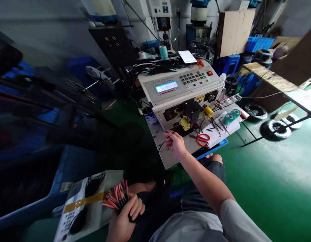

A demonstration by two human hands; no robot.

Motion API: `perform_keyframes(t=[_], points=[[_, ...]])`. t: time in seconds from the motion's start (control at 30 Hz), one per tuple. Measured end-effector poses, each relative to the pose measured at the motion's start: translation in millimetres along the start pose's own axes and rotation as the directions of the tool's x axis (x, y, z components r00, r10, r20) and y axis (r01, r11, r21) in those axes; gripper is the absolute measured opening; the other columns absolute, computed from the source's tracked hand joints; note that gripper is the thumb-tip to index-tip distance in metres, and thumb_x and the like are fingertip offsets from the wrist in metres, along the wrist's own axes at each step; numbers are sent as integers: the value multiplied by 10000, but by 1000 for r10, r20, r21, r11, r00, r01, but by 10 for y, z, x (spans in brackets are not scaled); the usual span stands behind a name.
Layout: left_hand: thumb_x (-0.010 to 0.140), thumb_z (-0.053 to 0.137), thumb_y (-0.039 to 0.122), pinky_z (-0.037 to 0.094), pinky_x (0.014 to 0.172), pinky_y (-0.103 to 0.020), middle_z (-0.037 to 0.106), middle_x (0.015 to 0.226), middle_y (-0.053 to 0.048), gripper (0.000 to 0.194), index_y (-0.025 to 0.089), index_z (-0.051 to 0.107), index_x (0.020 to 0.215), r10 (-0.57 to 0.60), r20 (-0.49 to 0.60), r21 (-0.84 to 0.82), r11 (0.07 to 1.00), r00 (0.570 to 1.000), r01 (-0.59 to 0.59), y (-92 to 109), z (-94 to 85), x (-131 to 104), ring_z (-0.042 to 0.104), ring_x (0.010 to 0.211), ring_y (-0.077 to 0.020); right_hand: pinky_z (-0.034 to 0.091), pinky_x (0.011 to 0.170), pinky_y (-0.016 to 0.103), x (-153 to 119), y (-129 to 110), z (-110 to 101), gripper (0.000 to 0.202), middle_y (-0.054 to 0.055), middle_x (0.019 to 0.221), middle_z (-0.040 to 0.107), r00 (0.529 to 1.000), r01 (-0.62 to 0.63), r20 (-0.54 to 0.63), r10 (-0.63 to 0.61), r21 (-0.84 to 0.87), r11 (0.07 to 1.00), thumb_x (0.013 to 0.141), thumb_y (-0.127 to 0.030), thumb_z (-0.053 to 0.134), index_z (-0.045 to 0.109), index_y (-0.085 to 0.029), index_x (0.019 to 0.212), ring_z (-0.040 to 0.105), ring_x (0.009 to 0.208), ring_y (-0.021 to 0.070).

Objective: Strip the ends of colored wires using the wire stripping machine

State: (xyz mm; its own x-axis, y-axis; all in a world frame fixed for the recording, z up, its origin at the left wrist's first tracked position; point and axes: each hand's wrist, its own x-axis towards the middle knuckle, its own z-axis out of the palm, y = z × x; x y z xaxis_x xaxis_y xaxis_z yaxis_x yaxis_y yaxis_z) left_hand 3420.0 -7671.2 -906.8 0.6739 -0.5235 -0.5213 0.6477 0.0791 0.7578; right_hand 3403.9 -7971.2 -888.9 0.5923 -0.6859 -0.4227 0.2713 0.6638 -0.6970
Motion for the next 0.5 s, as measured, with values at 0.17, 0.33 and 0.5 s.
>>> perform_keyframes(t=[0.17, 0.33, 0.5], points=[[693, 1010, 449, 412, 492, -277, 411, 476, 116, 492, 204, 601, 813, -15, -19, -10, 1000, 1000, 15, 18, 10, 21, 362, 426, -72, 432, 485, 200, 17, -25, -3, 379, 68, 1080, 812, 999, 25, -36, -24, 11, 1000, 763, -348, 766, 706, -179, 1097, 646, 664, 115], [680, 1019, 442, 424, 490, -274, 425, 484, 108, 513, 211, 578, 806, -19, -29, -3, 1000, 999, 19, 14, 21, 28, 372, 435, -77, 411, 495, 210, 62, -57, -20, 379, 55, 994, 805, 997, 34, -65, -32, 26, 999, 768, -407, 775, 730, -179, 1067, 630, 657, 124], [679, 1017, 462, 423, 493, -273, 430, 481, 106, 512, 212, 594, 821, -7, -24, 13, 1000, 1000, 7, -1, 11, 22, 374, 436, -80, 349, 495, 220, 57, 48, -27, 425, 44, 849, 766, 994, 65, -87, -70, -55, 996, 820, -571, 743, 718, -175, 972, 529, 583, 108]])
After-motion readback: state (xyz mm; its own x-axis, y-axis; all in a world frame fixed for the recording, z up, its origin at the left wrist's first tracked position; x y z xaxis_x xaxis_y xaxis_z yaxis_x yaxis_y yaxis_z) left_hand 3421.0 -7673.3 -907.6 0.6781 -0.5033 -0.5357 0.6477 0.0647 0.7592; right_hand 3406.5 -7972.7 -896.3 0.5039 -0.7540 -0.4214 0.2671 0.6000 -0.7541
